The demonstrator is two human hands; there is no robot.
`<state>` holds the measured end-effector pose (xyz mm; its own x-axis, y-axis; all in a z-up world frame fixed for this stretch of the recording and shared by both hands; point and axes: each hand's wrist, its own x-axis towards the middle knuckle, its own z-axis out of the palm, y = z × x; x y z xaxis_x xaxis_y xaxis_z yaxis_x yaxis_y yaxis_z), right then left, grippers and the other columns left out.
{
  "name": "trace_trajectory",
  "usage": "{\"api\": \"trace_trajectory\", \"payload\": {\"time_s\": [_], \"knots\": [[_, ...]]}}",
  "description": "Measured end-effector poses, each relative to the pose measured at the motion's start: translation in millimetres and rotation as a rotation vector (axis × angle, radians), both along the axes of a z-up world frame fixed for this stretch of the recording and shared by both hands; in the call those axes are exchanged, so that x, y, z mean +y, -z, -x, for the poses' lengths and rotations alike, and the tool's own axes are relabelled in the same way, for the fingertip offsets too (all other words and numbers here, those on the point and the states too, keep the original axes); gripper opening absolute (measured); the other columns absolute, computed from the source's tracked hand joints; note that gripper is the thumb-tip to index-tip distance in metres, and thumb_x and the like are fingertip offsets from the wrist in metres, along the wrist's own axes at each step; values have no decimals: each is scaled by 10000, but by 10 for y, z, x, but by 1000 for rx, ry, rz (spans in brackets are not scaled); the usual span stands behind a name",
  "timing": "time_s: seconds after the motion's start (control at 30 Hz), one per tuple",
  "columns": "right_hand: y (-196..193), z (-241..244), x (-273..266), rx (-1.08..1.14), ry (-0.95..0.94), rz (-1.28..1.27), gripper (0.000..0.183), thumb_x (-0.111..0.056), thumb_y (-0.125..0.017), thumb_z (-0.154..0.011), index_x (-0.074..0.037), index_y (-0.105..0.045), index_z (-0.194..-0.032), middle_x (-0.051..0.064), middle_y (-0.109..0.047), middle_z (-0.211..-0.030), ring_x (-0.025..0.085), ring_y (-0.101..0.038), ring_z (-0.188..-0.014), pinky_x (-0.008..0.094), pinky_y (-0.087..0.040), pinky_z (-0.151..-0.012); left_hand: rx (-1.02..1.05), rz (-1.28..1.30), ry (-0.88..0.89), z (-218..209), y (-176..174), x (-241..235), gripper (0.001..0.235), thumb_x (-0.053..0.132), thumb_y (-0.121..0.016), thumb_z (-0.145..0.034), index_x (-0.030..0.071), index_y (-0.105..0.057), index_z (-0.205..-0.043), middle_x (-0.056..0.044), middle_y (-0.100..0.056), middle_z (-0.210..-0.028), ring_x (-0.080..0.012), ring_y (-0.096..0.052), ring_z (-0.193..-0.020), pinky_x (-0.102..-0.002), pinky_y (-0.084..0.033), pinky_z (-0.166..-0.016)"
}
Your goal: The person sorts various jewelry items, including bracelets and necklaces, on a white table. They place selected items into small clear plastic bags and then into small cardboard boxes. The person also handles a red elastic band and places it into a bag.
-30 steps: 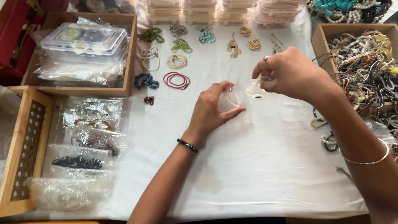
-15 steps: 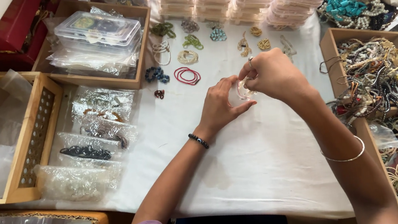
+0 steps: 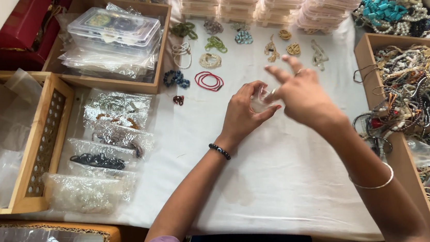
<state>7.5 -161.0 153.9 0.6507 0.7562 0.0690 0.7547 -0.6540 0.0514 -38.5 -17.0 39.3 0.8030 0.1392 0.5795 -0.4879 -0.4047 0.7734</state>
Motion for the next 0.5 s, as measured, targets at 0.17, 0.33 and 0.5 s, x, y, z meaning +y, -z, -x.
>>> {"api": "trace_trajectory", "payload": {"time_s": [0.17,0.33,0.5], "knots": [[110,42,-222,-45,-34,9,629,74,-719,-599,-321,-837,-1074,91,-485,-1574,420,-382,-1451,549,-365,-1098,80,70,97,-16,69,-18,569,312,-876,-798,43,-635,-1237,-112,-713,-1118,-231,-743,-1011,-353,-609,-893],[308,70,-370,241,59,-367,484,19,-758,-760,-208,-738,-1188,76,-607,-1414,270,-595,-1255,382,-513,-1013,49,113,124,-56,37,-5,689,313,-910,-754,23,-605,-1300,-120,-686,-1125,-224,-678,-1053,-352,-573,-916],[1170,54,-404,734,381,-966,525,-83,-849,-787,-17,-626,-1258,82,-758,-1054,140,-732,-936,276,-590,-833,352,435,311,-283,556,37,508,339,-661,-1074,43,-580,-1477,-31,-721,-1156,-90,-640,-1076,-252,-531,-948]]}}
